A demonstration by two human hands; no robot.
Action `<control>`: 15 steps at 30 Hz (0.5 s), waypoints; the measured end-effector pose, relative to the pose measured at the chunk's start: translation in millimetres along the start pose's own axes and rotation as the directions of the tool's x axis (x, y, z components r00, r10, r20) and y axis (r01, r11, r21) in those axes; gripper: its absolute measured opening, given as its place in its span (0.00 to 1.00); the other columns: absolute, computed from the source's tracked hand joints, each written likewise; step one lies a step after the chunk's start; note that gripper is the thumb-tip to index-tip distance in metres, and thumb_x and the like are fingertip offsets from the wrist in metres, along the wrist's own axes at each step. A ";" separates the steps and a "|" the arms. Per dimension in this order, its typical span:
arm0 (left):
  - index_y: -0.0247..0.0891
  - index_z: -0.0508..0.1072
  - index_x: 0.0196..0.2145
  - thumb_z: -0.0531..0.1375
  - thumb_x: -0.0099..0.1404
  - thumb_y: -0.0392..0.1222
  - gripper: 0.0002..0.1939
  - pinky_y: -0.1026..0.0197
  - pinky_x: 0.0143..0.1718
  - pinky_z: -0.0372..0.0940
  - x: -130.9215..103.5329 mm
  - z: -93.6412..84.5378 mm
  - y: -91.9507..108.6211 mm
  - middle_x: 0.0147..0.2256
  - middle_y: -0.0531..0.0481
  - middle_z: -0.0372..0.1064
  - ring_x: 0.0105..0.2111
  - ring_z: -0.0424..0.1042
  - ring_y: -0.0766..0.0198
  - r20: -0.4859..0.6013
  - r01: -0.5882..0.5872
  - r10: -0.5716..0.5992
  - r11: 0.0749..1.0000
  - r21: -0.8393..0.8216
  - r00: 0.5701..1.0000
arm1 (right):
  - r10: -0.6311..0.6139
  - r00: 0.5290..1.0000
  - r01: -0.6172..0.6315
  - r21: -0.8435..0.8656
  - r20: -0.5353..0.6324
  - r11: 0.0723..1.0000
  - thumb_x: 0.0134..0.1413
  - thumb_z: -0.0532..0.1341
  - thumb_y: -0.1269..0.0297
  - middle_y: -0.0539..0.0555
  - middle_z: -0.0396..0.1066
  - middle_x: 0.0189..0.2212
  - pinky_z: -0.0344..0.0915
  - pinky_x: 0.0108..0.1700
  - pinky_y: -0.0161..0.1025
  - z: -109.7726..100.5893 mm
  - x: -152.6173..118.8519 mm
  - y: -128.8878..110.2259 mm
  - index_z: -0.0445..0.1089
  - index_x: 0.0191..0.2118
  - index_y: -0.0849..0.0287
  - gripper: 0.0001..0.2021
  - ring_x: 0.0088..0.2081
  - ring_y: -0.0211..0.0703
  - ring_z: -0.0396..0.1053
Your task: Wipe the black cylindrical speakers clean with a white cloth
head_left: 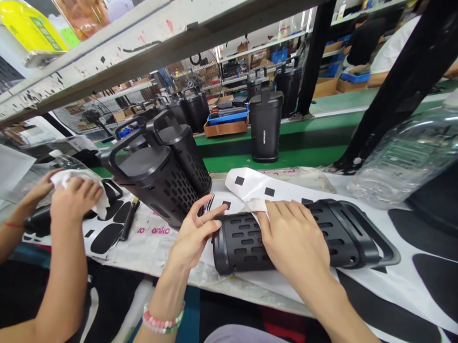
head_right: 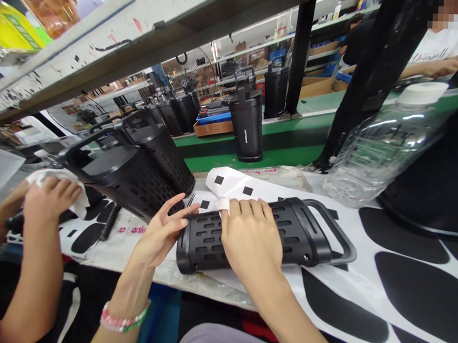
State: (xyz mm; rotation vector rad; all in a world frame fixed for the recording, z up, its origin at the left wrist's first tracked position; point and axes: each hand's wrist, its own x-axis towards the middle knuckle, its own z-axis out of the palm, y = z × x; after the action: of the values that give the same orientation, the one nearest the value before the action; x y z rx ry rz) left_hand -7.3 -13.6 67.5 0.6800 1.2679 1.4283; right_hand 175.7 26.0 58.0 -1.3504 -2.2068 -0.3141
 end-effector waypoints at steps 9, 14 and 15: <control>0.40 0.63 0.57 0.67 0.45 0.31 0.40 0.63 0.35 0.61 -1.4 -1.8 -1.6 0.47 0.38 0.78 0.52 0.71 0.52 0.005 -0.007 0.007 1.000 0.002 1.000 | 0.004 1.000 -0.004 0.002 -0.002 1.000 0.66 0.51 0.69 0.59 0.75 0.32 0.57 0.50 0.48 -1.3 -1.7 0.5 0.71 0.35 0.61 0.13 0.38 0.55 0.71; 0.40 0.63 0.57 0.66 0.45 0.31 0.40 0.64 0.36 0.62 -3.1 -3.6 -5.1 0.47 0.39 0.78 0.52 0.71 0.53 0.014 -0.026 0.026 1.000 -0.014 1.000 | 0.008 1.000 -0.008 0.006 -0.012 1.000 0.66 0.51 0.69 0.58 0.75 0.31 0.58 0.50 0.47 -1.3 -1.8 0.1 0.72 0.34 0.61 0.13 0.37 0.55 0.71; 0.40 0.63 0.57 0.65 0.45 0.30 0.40 0.64 0.35 0.62 -3.5 -4.1 -5.4 0.47 0.39 0.78 0.53 0.71 0.53 0.024 -0.023 0.023 0.999 -0.024 0.999 | 0.007 1.000 -0.006 0.007 -0.012 1.000 0.66 0.51 0.69 0.58 0.75 0.32 0.58 0.50 0.47 -1.1 -1.7 0.0 0.72 0.35 0.61 0.13 0.37 0.55 0.71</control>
State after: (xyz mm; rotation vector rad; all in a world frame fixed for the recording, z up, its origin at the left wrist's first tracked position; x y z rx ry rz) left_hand -8.2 -19.0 62.1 0.6963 1.2261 1.4474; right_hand 176.7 24.2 58.0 -1.3483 -2.1913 -0.3112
